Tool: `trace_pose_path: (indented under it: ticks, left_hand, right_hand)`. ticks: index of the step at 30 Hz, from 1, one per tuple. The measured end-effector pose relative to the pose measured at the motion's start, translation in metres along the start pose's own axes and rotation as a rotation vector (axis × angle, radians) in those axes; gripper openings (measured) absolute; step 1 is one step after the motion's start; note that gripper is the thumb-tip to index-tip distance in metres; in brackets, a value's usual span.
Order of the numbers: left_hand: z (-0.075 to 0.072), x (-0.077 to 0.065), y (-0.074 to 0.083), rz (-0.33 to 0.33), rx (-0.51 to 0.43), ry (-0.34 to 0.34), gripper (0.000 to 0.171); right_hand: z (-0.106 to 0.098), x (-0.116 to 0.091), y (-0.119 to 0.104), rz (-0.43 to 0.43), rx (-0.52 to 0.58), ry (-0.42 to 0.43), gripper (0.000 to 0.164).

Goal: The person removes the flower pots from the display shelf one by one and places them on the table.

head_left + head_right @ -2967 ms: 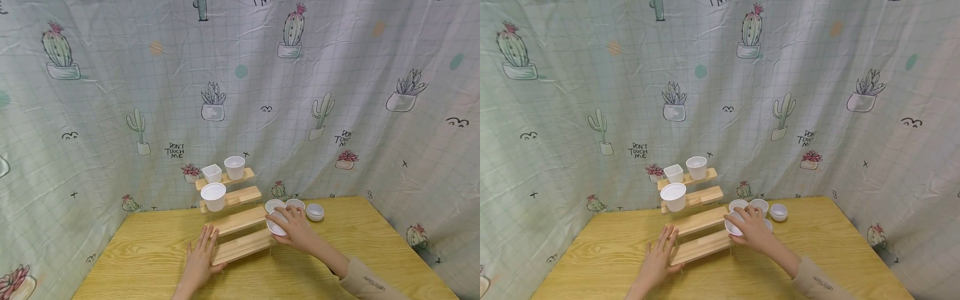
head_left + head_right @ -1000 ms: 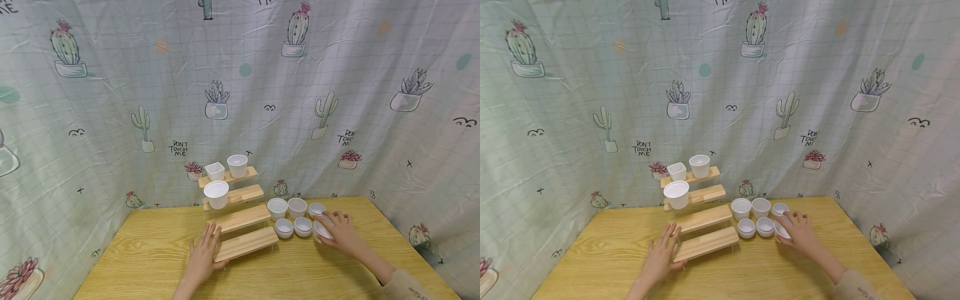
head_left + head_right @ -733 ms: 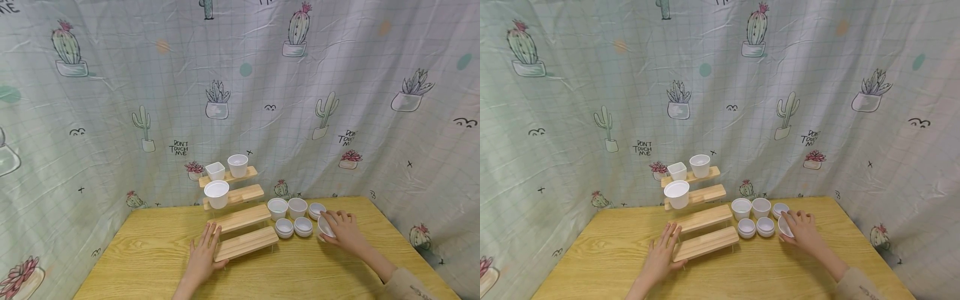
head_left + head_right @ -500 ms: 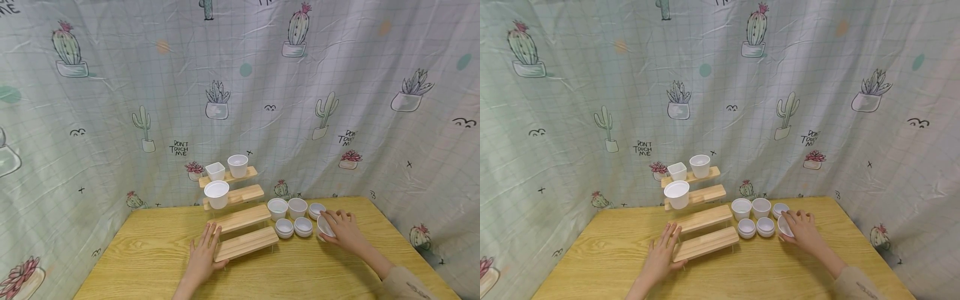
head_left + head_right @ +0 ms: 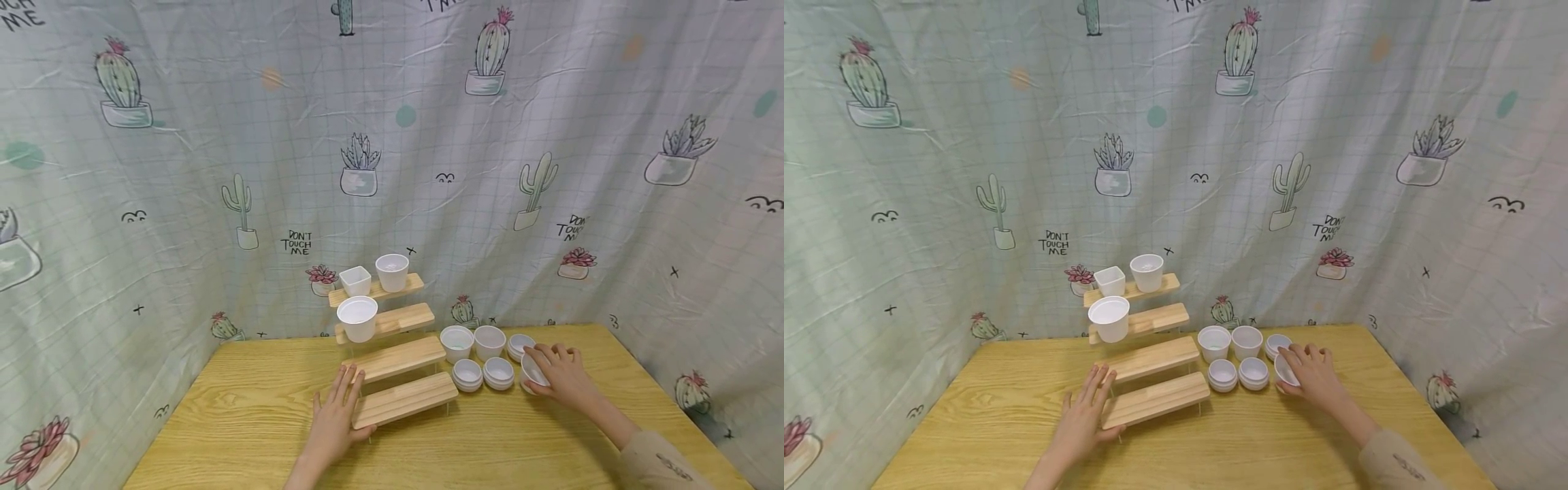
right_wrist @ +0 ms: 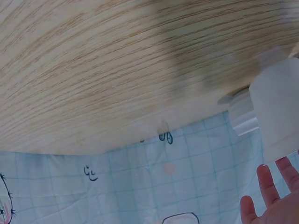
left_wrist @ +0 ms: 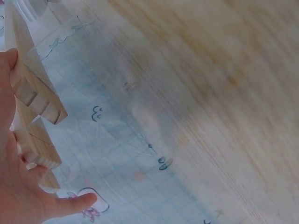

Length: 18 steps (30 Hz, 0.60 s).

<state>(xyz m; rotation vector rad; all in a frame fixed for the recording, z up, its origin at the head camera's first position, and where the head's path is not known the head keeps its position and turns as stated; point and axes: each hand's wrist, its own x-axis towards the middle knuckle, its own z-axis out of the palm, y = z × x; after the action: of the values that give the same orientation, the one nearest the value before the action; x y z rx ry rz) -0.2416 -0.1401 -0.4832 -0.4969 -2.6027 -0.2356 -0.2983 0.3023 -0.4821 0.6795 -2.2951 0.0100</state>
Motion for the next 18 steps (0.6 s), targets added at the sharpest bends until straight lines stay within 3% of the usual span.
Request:
trace_pose_path:
  ticks: [7,18]
  left_hand:
    - [0.002,0.000,-0.001,0.015,0.011,0.025,0.097]
    - [-0.001,0.000,0.000,-0.007,0.002,-0.038,0.096]
  right_hand:
    - [0.004,-0.001,0.001,0.006,-0.006,-0.015,0.059]
    - [0.012,-0.002,0.004,0.004,-0.008,-0.025,0.057]
